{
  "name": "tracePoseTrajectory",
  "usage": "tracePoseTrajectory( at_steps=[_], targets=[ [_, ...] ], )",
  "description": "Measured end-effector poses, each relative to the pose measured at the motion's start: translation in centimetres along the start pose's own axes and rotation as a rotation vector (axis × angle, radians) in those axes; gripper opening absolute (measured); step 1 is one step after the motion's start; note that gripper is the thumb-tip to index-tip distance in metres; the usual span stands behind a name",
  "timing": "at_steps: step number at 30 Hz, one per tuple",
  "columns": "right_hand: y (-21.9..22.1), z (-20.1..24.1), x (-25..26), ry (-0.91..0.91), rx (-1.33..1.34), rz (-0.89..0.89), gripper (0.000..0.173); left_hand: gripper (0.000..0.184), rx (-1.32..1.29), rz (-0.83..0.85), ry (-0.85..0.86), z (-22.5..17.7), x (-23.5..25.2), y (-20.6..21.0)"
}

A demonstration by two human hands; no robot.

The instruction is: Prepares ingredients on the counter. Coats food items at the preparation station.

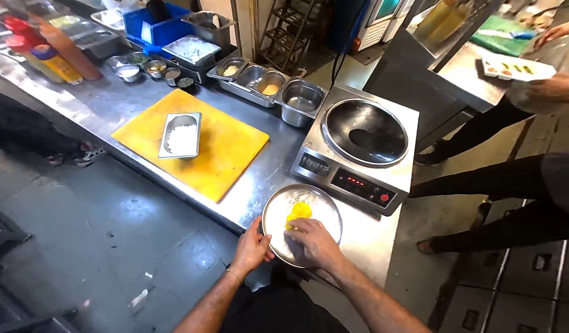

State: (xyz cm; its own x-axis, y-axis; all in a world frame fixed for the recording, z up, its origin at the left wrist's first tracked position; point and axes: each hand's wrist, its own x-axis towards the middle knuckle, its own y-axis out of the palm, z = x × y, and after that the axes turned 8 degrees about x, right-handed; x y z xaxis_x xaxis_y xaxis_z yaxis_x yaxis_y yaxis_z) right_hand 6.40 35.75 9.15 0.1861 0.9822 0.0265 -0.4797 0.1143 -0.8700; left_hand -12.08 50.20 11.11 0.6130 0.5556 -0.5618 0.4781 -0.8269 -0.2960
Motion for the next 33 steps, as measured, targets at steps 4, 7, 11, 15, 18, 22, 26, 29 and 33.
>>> tracePoseTrajectory(
  at_steps=[4, 7, 11, 15, 18, 22, 26, 29, 33],
  targets=[
    [-0.7, 0.4, -0.3, 0.048, -0.052, 0.111, 0.042, 0.063, -0.007, 0.012, -0.006, 0.0, 0.1, 0.1],
    [-1.6, 0.0, 0.6, 0.054, -0.068, 0.075, 0.041, 0.063, -0.005, 0.012, -0.006, -0.1, 0.2, -0.1],
    [-1.1, 1.2, 0.7, 0.015, -0.067, 0.144, 0.039, 0.064, -0.005, 0.007, -0.01, 0.0, 0.1, 0.1],
    [-2.2, -0.6, 2.0, 0.138, -0.059, 0.119, 0.043, 0.065, -0.009, 0.027, -0.015, -0.2, 0.1, -0.2],
    [-1.7, 2.0, 2.0, 0.076, -0.072, 0.201, 0.035, 0.064, -0.013, 0.005, -0.012, -0.2, 0.4, -0.1],
    [-2.7, 0.4, 2.8, 0.152, -0.056, 0.201, 0.036, 0.064, -0.041, 0.009, -0.024, 0.2, 0.2, -0.3],
    [-2.5, 1.9, 2.5, 0.103, -0.055, 0.198, 0.036, 0.064, -0.054, 0.014, -0.011, -0.4, 0.6, -0.7],
    [-2.9, 0.8, 3.3, 0.142, -0.068, 0.177, 0.042, 0.064, -0.091, 0.016, -0.023, 0.0, 0.1, -0.5],
    [-2.4, 2.1, 3.0, 0.086, -0.052, 0.189, 0.038, 0.065, -0.089, 0.01, -0.016, -0.4, 0.6, -1.1]
  ],
)
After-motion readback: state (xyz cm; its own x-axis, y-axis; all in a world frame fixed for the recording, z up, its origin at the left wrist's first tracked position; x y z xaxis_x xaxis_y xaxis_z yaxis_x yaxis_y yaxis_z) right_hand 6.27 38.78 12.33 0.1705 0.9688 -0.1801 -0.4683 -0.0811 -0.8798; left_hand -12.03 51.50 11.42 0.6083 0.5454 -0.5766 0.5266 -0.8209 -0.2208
